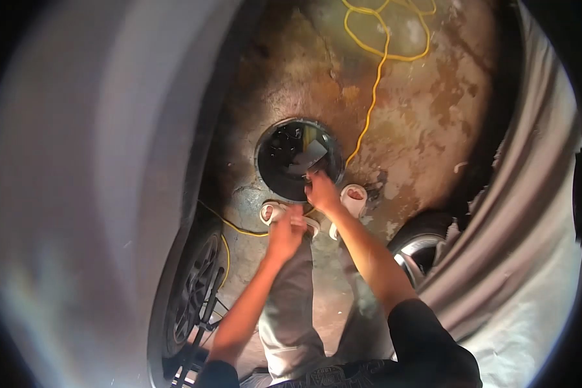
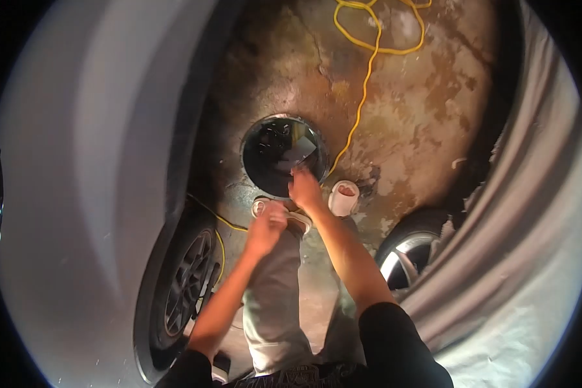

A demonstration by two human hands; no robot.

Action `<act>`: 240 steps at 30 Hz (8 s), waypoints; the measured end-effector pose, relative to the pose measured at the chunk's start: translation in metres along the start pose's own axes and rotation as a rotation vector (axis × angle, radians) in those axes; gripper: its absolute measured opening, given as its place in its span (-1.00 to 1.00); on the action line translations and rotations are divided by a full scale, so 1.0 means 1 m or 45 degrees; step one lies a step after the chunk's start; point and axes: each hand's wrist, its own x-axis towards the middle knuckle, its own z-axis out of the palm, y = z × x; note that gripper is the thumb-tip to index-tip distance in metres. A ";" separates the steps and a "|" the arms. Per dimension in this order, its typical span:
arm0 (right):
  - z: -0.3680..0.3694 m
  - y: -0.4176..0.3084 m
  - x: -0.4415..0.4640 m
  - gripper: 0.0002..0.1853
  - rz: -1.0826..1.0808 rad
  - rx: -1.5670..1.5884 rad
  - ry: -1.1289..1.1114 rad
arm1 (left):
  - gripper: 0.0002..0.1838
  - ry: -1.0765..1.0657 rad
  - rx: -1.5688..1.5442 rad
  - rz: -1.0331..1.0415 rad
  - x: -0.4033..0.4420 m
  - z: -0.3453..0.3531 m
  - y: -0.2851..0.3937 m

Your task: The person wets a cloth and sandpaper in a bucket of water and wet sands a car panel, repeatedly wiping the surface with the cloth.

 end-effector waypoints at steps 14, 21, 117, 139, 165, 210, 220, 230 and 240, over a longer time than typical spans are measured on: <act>0.029 0.052 0.125 -0.64 0.345 -0.449 -0.029 | -0.33 0.034 1.043 -0.016 0.220 0.015 -0.082; -0.049 -0.003 0.030 -0.62 0.083 -0.128 0.206 | -0.52 0.325 0.524 0.109 0.068 -0.062 0.006; -0.162 -0.508 -0.060 -0.34 -0.248 1.488 0.827 | -0.22 0.557 1.800 1.487 -0.224 -0.503 0.588; -0.102 -0.431 -0.019 -0.28 -0.259 1.063 0.603 | -0.04 0.529 1.964 1.280 -0.236 -0.534 0.593; -0.294 -0.444 0.184 -0.25 -0.006 1.323 0.677 | -0.18 0.597 1.751 1.245 -0.243 -0.546 0.579; -0.276 -0.365 0.233 -0.28 0.007 1.177 0.665 | -0.08 0.693 1.937 1.204 -0.231 -0.545 0.579; -0.296 -0.345 0.258 -0.27 0.028 1.224 0.574 | -0.05 0.700 1.943 1.202 -0.230 -0.545 0.581; -0.280 -0.363 0.235 -0.25 -0.044 1.131 0.699 | -0.03 0.705 1.945 1.198 -0.235 -0.546 0.582; -0.247 -0.454 0.049 -0.19 -0.577 1.007 0.511 | -0.01 0.707 1.934 1.221 -0.240 -0.544 0.580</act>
